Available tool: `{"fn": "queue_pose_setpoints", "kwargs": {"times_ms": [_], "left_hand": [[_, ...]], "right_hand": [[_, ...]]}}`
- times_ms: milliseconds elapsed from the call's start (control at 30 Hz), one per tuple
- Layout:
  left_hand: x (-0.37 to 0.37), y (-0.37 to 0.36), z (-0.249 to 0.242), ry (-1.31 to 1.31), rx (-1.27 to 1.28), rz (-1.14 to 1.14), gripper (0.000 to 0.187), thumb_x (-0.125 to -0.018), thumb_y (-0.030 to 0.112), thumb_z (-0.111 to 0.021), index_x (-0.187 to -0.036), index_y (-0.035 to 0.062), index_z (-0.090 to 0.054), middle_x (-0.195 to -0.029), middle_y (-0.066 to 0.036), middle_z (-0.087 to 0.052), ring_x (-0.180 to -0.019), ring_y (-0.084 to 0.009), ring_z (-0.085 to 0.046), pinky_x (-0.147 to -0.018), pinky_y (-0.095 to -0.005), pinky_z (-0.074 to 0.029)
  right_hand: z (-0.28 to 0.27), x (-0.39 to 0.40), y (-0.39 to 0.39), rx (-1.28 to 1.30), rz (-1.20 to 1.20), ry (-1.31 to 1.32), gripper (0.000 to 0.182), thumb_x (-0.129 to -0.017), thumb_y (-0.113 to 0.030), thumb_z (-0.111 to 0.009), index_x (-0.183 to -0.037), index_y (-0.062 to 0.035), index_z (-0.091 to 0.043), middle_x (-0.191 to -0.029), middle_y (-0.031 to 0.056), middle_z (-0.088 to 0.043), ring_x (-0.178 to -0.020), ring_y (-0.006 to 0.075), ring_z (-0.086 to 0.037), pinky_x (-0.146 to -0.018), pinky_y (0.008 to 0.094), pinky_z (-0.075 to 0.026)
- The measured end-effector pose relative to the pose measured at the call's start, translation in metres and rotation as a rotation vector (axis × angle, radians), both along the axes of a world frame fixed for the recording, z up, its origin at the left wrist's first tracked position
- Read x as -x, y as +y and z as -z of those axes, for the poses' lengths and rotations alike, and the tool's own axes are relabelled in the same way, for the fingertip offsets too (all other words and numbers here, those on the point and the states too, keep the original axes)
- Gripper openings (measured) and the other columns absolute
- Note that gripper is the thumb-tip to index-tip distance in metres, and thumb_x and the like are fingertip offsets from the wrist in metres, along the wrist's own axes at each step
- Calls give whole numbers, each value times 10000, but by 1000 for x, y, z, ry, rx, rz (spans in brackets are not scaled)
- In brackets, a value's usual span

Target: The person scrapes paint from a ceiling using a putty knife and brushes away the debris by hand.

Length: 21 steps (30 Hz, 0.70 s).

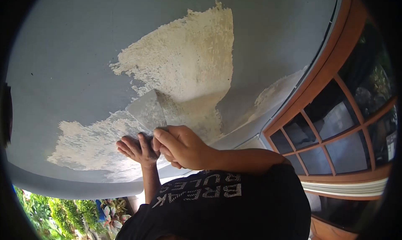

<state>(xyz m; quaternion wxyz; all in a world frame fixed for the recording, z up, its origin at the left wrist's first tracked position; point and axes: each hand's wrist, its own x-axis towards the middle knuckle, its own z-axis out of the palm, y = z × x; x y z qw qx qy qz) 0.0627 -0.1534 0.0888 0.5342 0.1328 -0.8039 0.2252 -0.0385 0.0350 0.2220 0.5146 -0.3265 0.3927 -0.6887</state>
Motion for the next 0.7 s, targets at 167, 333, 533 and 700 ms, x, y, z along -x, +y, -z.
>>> {"fn": "queue_pose_setpoints", "kwargs": {"times_ms": [167,333,533,700], "left_hand": [[0,1,-5,1,31,-19,527,-901,415,-395,-1376,188,-366,-1454,-254,-162,-1351,-450,-82,-1081,-539,-28],[0,2,-4,5,39,-29,524,-907,411,-394,-1375,176,-368,-1454,-253,-163,-1350,-449,-97,-1081,-546,-49],[1,2,-3,22,54,-40,488,-919,373,-400,-1372,193,-373,-1444,-259,-188,-1344,-456,-115,-1077,-550,-76],[4,-2,0,38,103,-49,461,-921,312,-448,-1363,197,-384,-1426,-274,-224,-1335,-470,-134,-1072,-556,-90]], "right_hand": [[-31,26,5,103,73,132,358,-989,-274,-334,-848,3,-512,-582,-27,-397,-424,49,-387,-375,201,-354],[-8,24,8,35,110,102,350,-983,-280,-356,-825,-4,-503,-548,-23,-396,-403,59,-390,-371,219,-327],[-19,30,23,32,182,28,381,-979,-316,-350,-836,-4,-514,-547,-23,-365,-404,49,-341,-358,220,-332],[-19,41,21,67,235,-67,382,-973,-348,-375,-824,-26,-515,-548,-43,-355,-405,46,-344,-350,212,-311]]}}
